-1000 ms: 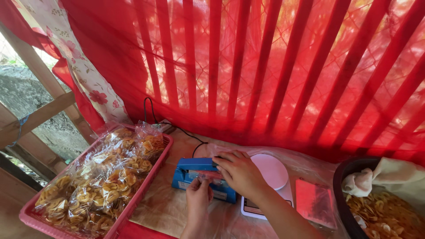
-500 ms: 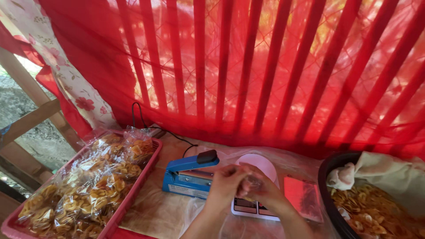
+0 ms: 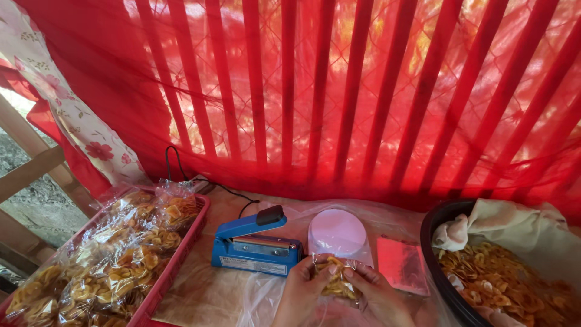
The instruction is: The person places pieces of dried fruit into a plastic bag, weighs the bag on a digital scale, and seals the bag using a manual heat sealer.
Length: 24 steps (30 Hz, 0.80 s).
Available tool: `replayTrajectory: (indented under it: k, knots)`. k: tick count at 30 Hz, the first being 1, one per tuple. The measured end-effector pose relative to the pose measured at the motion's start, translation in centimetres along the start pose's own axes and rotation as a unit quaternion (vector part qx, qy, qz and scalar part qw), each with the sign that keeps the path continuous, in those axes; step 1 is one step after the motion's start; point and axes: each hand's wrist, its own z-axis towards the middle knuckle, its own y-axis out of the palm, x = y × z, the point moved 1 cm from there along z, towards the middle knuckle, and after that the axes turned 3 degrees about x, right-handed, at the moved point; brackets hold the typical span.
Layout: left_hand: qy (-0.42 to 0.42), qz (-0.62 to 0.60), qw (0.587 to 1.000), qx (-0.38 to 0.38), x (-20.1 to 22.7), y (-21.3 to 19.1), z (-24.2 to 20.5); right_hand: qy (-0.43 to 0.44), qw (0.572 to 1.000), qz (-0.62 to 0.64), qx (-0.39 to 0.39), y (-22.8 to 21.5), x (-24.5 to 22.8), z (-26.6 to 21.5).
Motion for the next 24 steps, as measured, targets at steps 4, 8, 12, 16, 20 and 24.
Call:
replayTrajectory:
  k: [4, 8, 12, 16, 20, 24]
  knots:
    - [-0.003, -0.089, 0.996, -0.007, -0.3, 0.0, -0.6, -0.005, 0.999, -0.011, 0.033, -0.4, 1.3, 0.1]
    - [-0.013, -0.090, 0.996, 0.004, -0.4, -0.4, -0.7, -0.006, 1.000, -0.022, 0.020, 0.3, 1.1, -0.3]
    - [-0.003, -0.062, 0.998, 0.007, -0.9, -1.1, -0.5, 0.017, 0.999, -0.033, 0.026, 0.7, 1.0, -0.4]
    - [0.048, -0.006, 0.999, -0.007, 0.2, -2.2, -1.0, -0.001, 0.998, -0.063, -0.028, 0.3, 1.8, 0.4]
    - [0.125, 0.082, 0.984, 0.100, 6.5, -5.8, -2.0, -0.013, 0.988, -0.143, -0.052, -0.6, 2.1, 0.1]
    - [0.288, 0.308, 0.839, 0.343, 17.3, -13.5, -4.4, 0.044, 0.987, -0.141, -0.063, -3.6, 1.9, -0.1]
